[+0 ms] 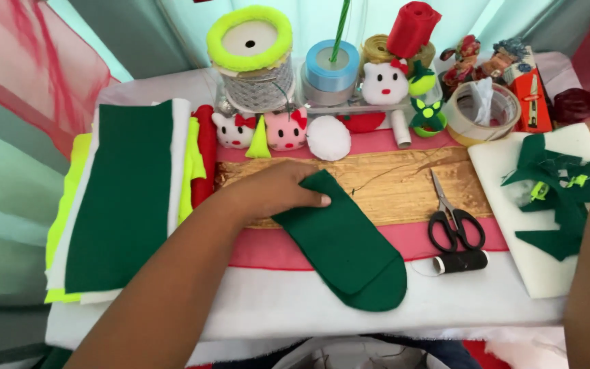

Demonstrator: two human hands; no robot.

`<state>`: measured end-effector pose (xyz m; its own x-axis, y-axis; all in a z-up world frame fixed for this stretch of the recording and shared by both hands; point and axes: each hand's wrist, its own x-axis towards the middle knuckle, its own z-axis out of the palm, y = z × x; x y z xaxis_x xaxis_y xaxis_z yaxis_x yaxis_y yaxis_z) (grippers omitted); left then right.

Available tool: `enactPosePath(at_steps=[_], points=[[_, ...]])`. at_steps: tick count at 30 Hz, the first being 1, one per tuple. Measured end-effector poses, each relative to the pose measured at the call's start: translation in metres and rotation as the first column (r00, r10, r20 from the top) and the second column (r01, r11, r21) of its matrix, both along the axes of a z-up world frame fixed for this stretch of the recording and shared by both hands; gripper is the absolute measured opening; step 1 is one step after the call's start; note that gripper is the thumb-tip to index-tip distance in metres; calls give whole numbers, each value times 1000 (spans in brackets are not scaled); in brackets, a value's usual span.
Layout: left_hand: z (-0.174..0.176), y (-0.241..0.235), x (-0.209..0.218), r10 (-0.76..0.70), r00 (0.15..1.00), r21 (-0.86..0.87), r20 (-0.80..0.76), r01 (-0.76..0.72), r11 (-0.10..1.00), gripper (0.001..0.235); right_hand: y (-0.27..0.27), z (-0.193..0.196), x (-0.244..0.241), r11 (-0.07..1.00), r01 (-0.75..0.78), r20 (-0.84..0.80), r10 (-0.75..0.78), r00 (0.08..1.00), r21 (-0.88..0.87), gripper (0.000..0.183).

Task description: Hand-sewing the edges of a green felt piece using a needle and thread

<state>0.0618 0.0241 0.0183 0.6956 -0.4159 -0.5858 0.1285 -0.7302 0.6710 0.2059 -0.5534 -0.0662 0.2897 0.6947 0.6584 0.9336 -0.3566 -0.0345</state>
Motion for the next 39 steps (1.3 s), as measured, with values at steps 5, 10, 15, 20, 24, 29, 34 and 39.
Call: enactPosePath(at_steps=[5, 10, 15, 20, 24, 29, 34, 39], points=[[17, -9, -13, 158, 983, -107, -89, -167, 980, 43, 57, -5, -56, 746, 544, -535, -300, 790, 384, 79], [2, -8, -11, 189, 982, -212, -27, -191, 958, 26, 282, 115, -146, 718, 694, -761, -417, 497, 60, 19], [-13, -2, -9, 55, 990, -218, 129, -26, 976, 29, 322, 75, -154, 841, 455, -817, -466, 339, -291, 17], [-13, -12, -13, 320, 943, -263, 96, -286, 922, 25, 356, 49, -173, 779, 611, -919, -333, 210, -143, 10], [-15, -26, -28, 387, 920, -359, 53, -344, 867, 22, 354, 50, -177, 703, 645, -817, -538, 208, -299, 8], [-20, -25, -34, 392, 889, -419, 236, -271, 867, 39, 346, 49, -176, 700, 657, -782, -564, 266, -280, 15], [-27, -21, -33, 363, 840, -362, 402, -219, 906, 44, 348, 62, -190, 675, 670, -764, -596, 247, -309, 15], [-17, -18, -33, 309, 854, -333, 419, -172, 927, 44, 345, 70, -202, 686, 677, -736, -599, 316, -267, 13]])
